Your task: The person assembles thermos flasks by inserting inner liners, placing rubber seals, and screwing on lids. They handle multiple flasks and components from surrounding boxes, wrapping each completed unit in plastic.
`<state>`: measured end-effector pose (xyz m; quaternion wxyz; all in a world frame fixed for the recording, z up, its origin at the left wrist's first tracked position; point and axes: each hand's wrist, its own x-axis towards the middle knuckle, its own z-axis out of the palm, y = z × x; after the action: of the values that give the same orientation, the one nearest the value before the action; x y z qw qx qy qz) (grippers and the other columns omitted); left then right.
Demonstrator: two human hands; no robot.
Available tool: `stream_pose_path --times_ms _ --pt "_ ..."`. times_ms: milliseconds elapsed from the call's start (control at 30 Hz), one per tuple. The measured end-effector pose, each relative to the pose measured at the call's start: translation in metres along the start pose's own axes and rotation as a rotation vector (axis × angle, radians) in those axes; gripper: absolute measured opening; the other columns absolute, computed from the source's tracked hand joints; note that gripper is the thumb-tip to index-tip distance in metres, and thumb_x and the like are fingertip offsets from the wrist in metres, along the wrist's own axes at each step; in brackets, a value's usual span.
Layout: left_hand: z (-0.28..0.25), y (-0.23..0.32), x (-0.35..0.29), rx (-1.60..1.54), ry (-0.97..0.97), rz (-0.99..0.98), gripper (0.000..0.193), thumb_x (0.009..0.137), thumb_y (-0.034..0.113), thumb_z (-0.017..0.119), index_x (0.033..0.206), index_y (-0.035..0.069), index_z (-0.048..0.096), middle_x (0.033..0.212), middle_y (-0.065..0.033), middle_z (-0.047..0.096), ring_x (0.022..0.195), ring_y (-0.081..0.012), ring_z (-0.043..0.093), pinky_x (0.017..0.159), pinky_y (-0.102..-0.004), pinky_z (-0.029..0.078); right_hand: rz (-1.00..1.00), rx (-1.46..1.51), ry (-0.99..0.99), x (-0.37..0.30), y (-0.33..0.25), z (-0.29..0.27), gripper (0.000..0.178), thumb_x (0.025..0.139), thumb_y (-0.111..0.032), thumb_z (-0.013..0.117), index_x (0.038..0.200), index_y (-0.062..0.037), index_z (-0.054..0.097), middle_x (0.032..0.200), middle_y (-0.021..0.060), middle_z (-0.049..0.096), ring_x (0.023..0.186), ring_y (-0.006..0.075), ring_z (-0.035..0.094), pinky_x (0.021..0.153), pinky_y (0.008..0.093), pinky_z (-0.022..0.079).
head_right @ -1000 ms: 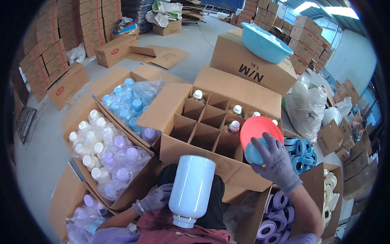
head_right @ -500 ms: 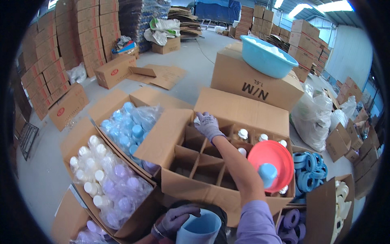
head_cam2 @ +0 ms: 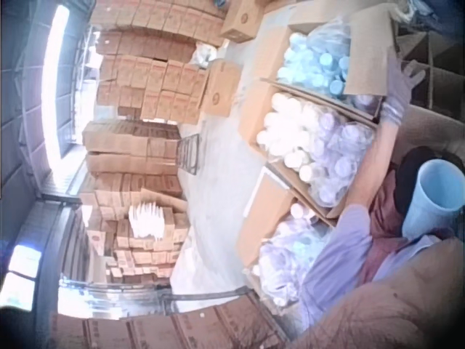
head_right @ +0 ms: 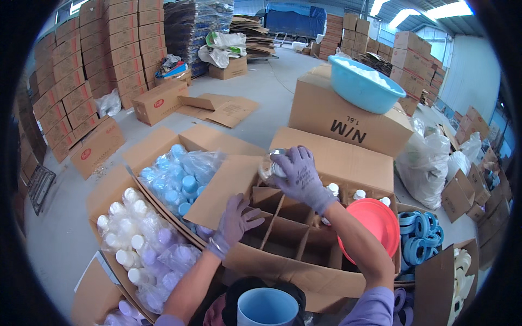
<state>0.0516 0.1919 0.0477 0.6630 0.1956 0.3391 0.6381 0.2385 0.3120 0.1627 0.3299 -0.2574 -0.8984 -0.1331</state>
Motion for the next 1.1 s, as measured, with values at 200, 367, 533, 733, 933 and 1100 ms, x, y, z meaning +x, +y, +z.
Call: stream_pose_path --times_ms 200,367,533,733,933,1100 --pt "0.001 -0.015 -0.011 -0.352 -0.553 -0.180 0.087 0.093 0.069 0.045 0.151 0.006 0.031 0.146 -0.0146 0.047 0.136 -0.0313 0.044 0.112 -0.0487 0.040 -0.360 0.071 0.078 -0.054 -0.110 -0.119 0.050 0.072 -0.029 0.071 0.116 -0.0077 0.061 0.104 0.0171 0.057 0.089 0.0338 0.058 0.097 0.0570 0.046" --pt "-0.016 0.014 -0.038 0.075 -0.295 0.011 0.058 0.094 0.035 0.063 0.138 0.002 0.049 0.134 -0.0101 0.055 0.124 -0.0204 0.052 0.109 -0.0349 0.040 -0.392 0.246 -0.099 -0.157 -0.142 -0.134 0.055 0.081 -0.033 0.072 0.130 -0.0124 0.058 0.124 0.0179 0.053 0.107 0.0311 0.056 0.106 0.0531 0.042" --pt "0.026 0.029 -0.141 0.930 -0.475 0.267 0.073 0.078 0.028 0.076 0.139 0.000 0.047 0.132 -0.0112 0.054 0.126 -0.0209 0.050 0.109 -0.0346 0.038 0.434 0.639 -0.201 -0.286 -0.191 -0.136 0.070 0.082 -0.032 0.072 0.139 -0.0011 0.046 0.139 0.0258 0.042 0.129 0.0437 0.043 0.111 0.0535 0.034" --pt "-0.094 -0.034 -0.278 1.096 -0.096 0.158 0.067 0.081 0.026 0.078 0.135 0.001 0.047 0.127 -0.0153 0.056 0.123 -0.0263 0.053 0.106 -0.0394 0.042 0.396 0.620 -0.217 -0.452 -0.328 -0.111 0.067 0.089 -0.038 0.062 0.143 -0.0025 0.042 0.144 0.0279 0.040 0.136 0.0422 0.040 0.116 0.0572 0.022" --pt "-0.133 -0.078 -0.318 1.692 -0.343 0.401 0.052 0.087 0.027 0.070 0.134 0.009 0.056 0.135 -0.0136 0.058 0.125 -0.0292 0.055 0.108 -0.0437 0.040 0.606 1.329 -0.050 -0.304 -0.288 -0.125 0.081 0.093 -0.050 0.057 0.147 0.0039 0.029 0.148 0.0260 0.033 0.139 0.0394 0.035 0.116 0.0458 0.027" --pt "-0.106 -0.069 -0.297 1.491 -0.369 0.421 0.049 0.088 0.027 0.069 0.131 0.009 0.059 0.132 -0.0126 0.061 0.123 -0.0281 0.056 0.106 -0.0428 0.042 0.292 1.169 -0.185 -0.212 -0.250 -0.135 0.095 0.070 -0.037 0.086 0.144 -0.0024 0.037 0.142 0.0195 0.043 0.131 0.0336 0.046 0.111 0.0409 0.035"
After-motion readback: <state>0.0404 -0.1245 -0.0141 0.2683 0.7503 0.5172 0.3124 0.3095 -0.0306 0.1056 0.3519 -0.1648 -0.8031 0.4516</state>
